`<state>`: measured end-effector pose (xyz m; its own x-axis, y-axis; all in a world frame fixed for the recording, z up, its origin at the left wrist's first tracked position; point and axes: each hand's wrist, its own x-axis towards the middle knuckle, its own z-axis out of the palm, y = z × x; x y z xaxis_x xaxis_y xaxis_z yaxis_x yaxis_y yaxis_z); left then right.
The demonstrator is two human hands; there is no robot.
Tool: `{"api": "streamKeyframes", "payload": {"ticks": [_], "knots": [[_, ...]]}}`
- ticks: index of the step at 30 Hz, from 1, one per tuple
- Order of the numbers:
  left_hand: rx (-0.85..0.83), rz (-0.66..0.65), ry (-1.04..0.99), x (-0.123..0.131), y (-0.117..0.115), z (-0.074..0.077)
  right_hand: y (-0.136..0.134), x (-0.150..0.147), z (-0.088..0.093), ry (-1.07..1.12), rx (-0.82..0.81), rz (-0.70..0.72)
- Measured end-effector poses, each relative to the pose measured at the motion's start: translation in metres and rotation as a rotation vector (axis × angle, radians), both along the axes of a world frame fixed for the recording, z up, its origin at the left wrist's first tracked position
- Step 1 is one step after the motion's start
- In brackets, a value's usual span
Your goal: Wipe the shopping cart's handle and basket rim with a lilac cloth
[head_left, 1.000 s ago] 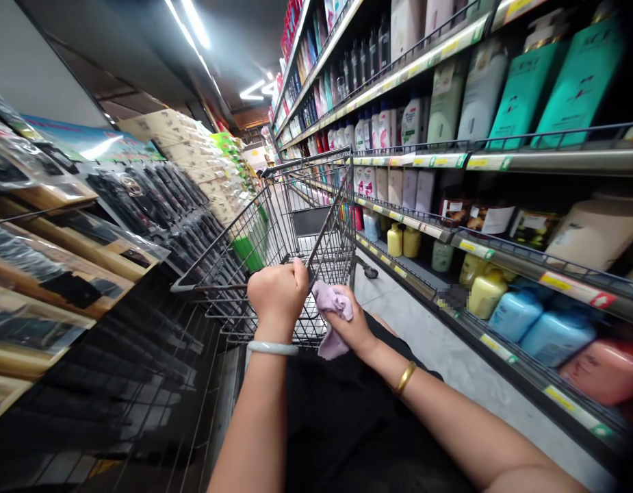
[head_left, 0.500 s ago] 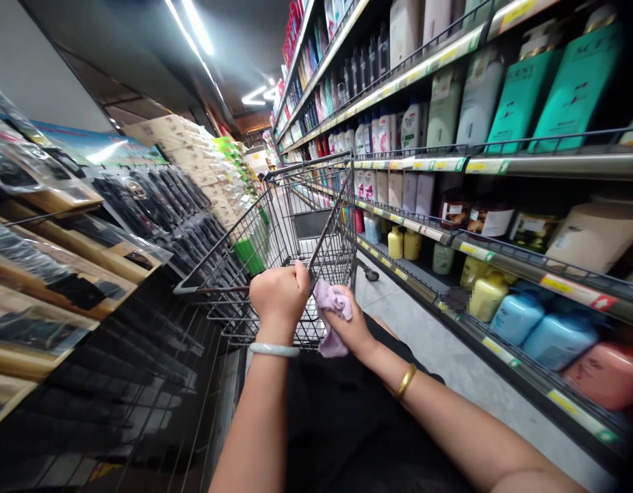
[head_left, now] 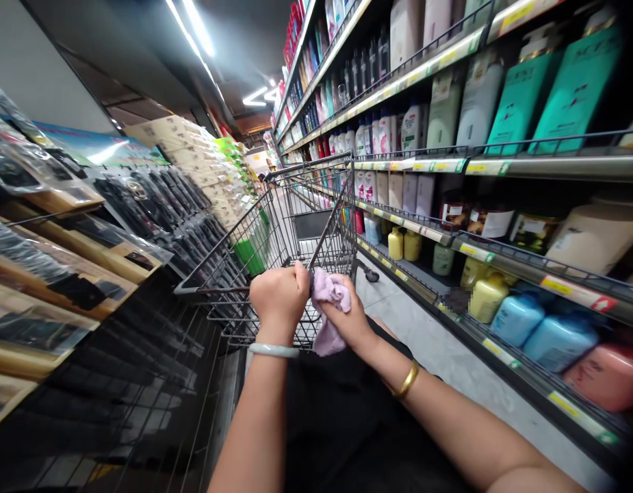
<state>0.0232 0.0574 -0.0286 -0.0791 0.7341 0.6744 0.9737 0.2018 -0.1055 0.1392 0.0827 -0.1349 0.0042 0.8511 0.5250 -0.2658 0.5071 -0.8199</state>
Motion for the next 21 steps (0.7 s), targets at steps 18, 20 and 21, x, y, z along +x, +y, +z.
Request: {"api": "streamKeyframes", "payload": {"ticks": [18, 20, 21], "knots": [[0.005, -0.007, 0.001, -0.001, 0.000, -0.001, -0.007, 0.008, 0.004, -0.127, 0.107, -0.063], [0.001, -0.002, -0.001, -0.001, 0.001, -0.001, -0.016, 0.010, 0.014, -0.137, 0.281, -0.053], [0.000, 0.001, -0.005, -0.001, 0.001, -0.001, -0.017, 0.011, 0.017, -0.141, 0.342, -0.048]]}}
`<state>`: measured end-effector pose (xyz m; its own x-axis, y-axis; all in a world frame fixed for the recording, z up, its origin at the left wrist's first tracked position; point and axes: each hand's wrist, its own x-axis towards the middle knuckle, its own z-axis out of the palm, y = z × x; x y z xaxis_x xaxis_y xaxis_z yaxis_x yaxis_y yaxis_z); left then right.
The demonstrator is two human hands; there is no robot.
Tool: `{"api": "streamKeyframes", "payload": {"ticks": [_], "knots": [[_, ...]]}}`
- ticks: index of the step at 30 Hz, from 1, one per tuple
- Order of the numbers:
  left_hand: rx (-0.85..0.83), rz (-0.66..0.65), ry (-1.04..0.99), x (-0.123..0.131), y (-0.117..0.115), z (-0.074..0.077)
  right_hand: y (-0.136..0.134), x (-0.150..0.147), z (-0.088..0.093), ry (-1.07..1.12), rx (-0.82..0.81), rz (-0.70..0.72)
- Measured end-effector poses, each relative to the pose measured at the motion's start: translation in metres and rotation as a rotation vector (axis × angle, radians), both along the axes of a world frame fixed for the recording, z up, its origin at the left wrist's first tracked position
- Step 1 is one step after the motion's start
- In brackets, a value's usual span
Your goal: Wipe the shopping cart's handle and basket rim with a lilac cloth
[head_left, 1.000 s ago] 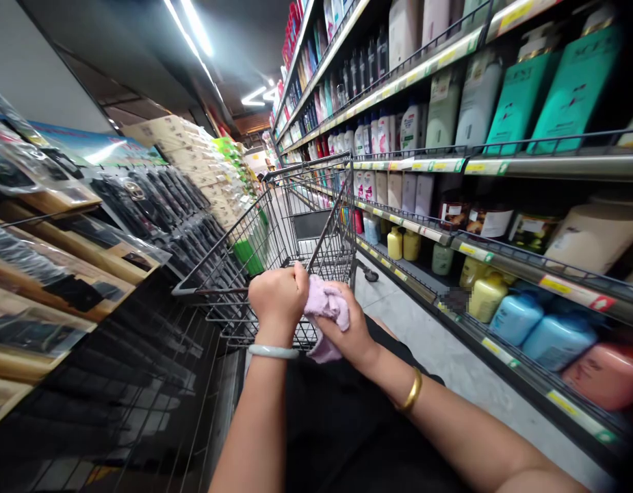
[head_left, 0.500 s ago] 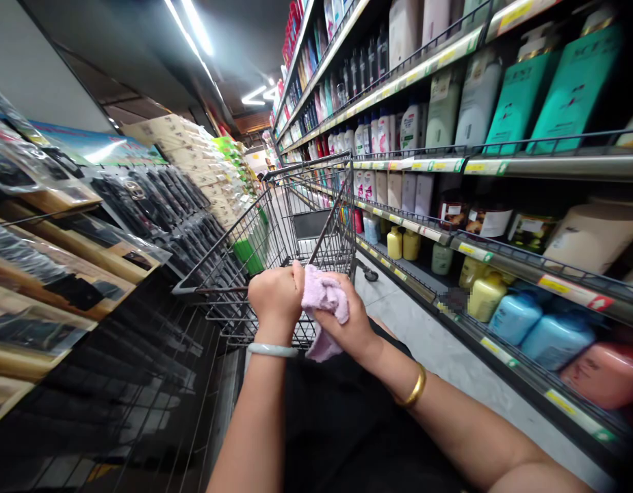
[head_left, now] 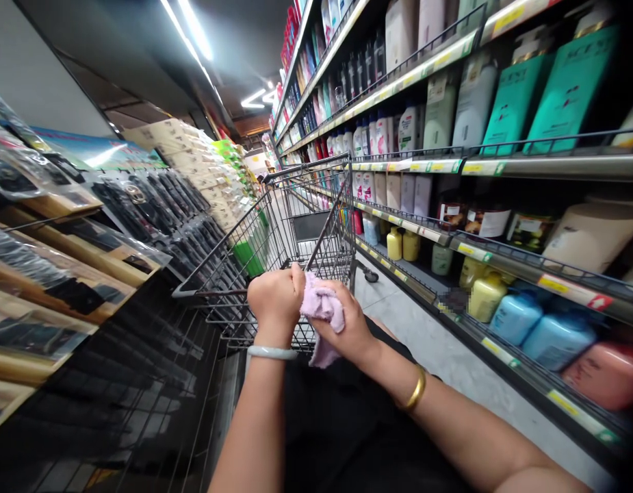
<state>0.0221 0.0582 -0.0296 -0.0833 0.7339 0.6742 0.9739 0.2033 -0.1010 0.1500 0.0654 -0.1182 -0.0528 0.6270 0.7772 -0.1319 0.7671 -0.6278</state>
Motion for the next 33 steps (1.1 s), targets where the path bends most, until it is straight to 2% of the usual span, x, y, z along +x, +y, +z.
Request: {"api": "streamKeyframes", "payload": {"ticks": [2, 6, 8, 13, 15, 17, 21, 23, 27, 30, 33], "knots": [[-0.004, 0.003, -0.007, 0.000, 0.000, 0.000, 0.003, -0.001, -0.004, -0.005, -0.001, 0.008], [-0.017, -0.004, -0.017, 0.001, -0.002, 0.002, 0.020, -0.007, -0.030, 0.045, -0.361, 0.030], [-0.019, -0.011, -0.021, 0.001, -0.003, 0.002, 0.022, -0.007, -0.034, 0.058, -0.446, 0.033], [-0.023, 0.005, -0.011, 0.002, -0.002, 0.002, 0.005, -0.001, -0.010, 0.016, -0.245, 0.025], [-0.026, 0.013, -0.010, 0.002, -0.002, 0.001, 0.002, 0.000, -0.007, 0.000, -0.191, 0.034], [-0.025, 0.013, -0.011, 0.002, -0.002, 0.002, 0.007, -0.001, -0.013, -0.012, -0.217, 0.035], [-0.024, -0.003, -0.021, 0.002, -0.003, 0.003, 0.021, -0.006, -0.037, -0.031, -0.403, 0.039], [-0.024, -0.003, -0.024, 0.002, -0.003, 0.003, 0.022, -0.006, -0.040, -0.051, -0.409, 0.025], [-0.022, 0.008, -0.008, 0.002, -0.002, 0.002, 0.007, 0.000, -0.022, -0.060, -0.186, -0.033], [-0.039, 0.023, -0.007, 0.002, -0.002, 0.002, -0.003, 0.003, -0.011, -0.069, 0.004, -0.003], [-0.048, 0.030, -0.005, 0.003, -0.002, 0.003, -0.001, 0.000, -0.019, -0.059, -0.020, 0.018]]}}
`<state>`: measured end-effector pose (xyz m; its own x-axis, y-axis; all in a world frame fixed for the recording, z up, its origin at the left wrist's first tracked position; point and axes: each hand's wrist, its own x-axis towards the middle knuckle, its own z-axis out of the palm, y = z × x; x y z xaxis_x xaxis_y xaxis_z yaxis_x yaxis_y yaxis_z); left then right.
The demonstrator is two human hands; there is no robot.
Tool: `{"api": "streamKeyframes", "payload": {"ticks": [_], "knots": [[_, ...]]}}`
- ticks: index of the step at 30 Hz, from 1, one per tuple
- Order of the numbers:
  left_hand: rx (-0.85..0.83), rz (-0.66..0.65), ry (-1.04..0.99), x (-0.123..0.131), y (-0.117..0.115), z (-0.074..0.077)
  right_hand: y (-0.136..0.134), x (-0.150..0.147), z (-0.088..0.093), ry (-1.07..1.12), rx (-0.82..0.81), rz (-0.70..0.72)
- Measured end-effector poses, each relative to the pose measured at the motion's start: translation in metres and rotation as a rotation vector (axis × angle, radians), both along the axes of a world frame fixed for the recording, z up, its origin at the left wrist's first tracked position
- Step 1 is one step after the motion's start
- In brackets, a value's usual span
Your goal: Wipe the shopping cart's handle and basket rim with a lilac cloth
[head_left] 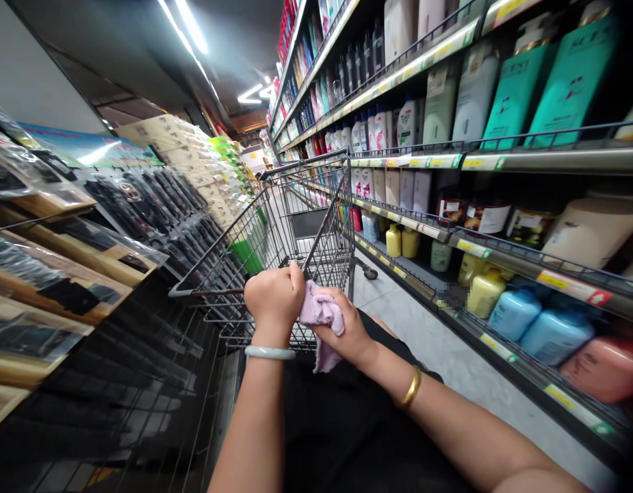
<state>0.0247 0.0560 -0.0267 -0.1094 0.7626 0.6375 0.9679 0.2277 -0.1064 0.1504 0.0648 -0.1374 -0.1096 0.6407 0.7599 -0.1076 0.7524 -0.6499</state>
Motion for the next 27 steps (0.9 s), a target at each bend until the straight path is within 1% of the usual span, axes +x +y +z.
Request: {"api": "streamKeyframes", "payload": {"ticks": [4, 6, 8, 12, 14, 15, 16, 19, 21, 23, 27], "knots": [[0.011, -0.015, -0.006, 0.000, -0.001, 0.000, 0.013, -0.008, -0.025, 0.026, -0.260, -0.008], [0.014, -0.018, -0.011, 0.000, -0.001, 0.000, 0.016, -0.010, -0.030, 0.053, -0.329, -0.019], [0.012, -0.014, -0.007, -0.001, 0.000, -0.001, 0.013, -0.009, -0.027, 0.076, -0.321, -0.028], [0.008, -0.004, 0.006, -0.002, 0.001, -0.002, 0.003, -0.006, -0.012, 0.042, -0.138, -0.014], [0.009, -0.004, 0.005, -0.002, 0.001, -0.002, 0.003, -0.006, -0.012, 0.019, -0.083, 0.003], [0.011, -0.007, 0.003, -0.002, 0.001, -0.001, 0.006, -0.007, -0.015, 0.019, -0.102, 0.011], [0.013, -0.011, -0.001, -0.002, 0.000, -0.001, 0.009, -0.008, -0.021, 0.031, -0.155, 0.017], [0.015, -0.023, -0.016, -0.001, -0.001, -0.001, 0.023, -0.011, -0.041, 0.106, -0.382, 0.040], [0.016, -0.025, -0.022, -0.001, -0.001, 0.000, 0.028, -0.012, -0.050, 0.137, -0.453, 0.044], [0.022, -0.025, -0.026, -0.001, 0.000, 0.000, 0.028, -0.011, -0.050, 0.136, -0.455, 0.038], [0.016, -0.025, -0.025, -0.001, 0.000, -0.001, 0.019, -0.008, -0.035, 0.117, -0.408, 0.025]]}}
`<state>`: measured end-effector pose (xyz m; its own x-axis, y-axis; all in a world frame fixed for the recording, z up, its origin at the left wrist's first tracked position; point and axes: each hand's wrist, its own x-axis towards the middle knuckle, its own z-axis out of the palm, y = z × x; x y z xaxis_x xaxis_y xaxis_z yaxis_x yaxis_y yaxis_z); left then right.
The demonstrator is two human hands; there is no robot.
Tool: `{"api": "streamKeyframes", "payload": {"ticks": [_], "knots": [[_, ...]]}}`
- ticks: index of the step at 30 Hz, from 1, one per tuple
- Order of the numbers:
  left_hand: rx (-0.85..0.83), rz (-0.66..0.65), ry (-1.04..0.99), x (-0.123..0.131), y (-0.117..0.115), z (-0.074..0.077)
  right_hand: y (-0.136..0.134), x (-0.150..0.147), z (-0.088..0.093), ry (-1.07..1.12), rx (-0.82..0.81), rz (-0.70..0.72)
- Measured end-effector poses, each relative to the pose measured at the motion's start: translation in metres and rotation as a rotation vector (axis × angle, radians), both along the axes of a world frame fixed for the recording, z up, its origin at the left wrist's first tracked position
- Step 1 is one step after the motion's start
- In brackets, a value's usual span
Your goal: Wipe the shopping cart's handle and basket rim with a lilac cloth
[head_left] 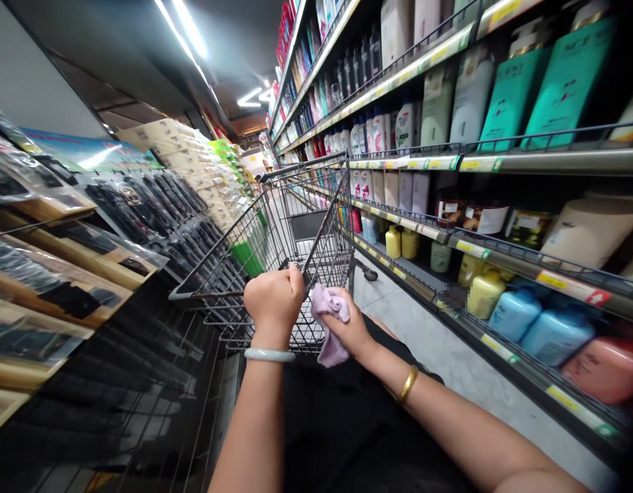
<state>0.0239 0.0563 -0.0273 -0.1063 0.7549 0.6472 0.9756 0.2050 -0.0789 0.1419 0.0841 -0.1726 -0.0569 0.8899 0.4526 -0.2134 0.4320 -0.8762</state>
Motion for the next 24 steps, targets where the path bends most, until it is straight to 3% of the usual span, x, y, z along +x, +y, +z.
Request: {"api": "streamKeyframes", "payload": {"ticks": [4, 11, 16, 20, 24], "knots": [[-0.001, 0.004, 0.004, 0.000, -0.001, 0.000, 0.000, -0.001, 0.003, -0.032, 0.073, 0.024], [0.017, -0.003, 0.004, 0.000, 0.000, 0.000, 0.014, -0.006, -0.020, 0.070, -0.065, 0.060], [0.014, 0.003, 0.015, 0.000, 0.000, 0.000, 0.003, -0.003, -0.003, 0.059, -0.037, 0.022], [0.006, 0.004, 0.018, -0.001, -0.001, 0.000, -0.004, -0.002, 0.011, 0.028, 0.121, 0.024], [0.010, 0.007, 0.020, -0.001, 0.000, -0.001, 0.005, -0.005, -0.002, 0.089, 0.041, 0.075]]}}
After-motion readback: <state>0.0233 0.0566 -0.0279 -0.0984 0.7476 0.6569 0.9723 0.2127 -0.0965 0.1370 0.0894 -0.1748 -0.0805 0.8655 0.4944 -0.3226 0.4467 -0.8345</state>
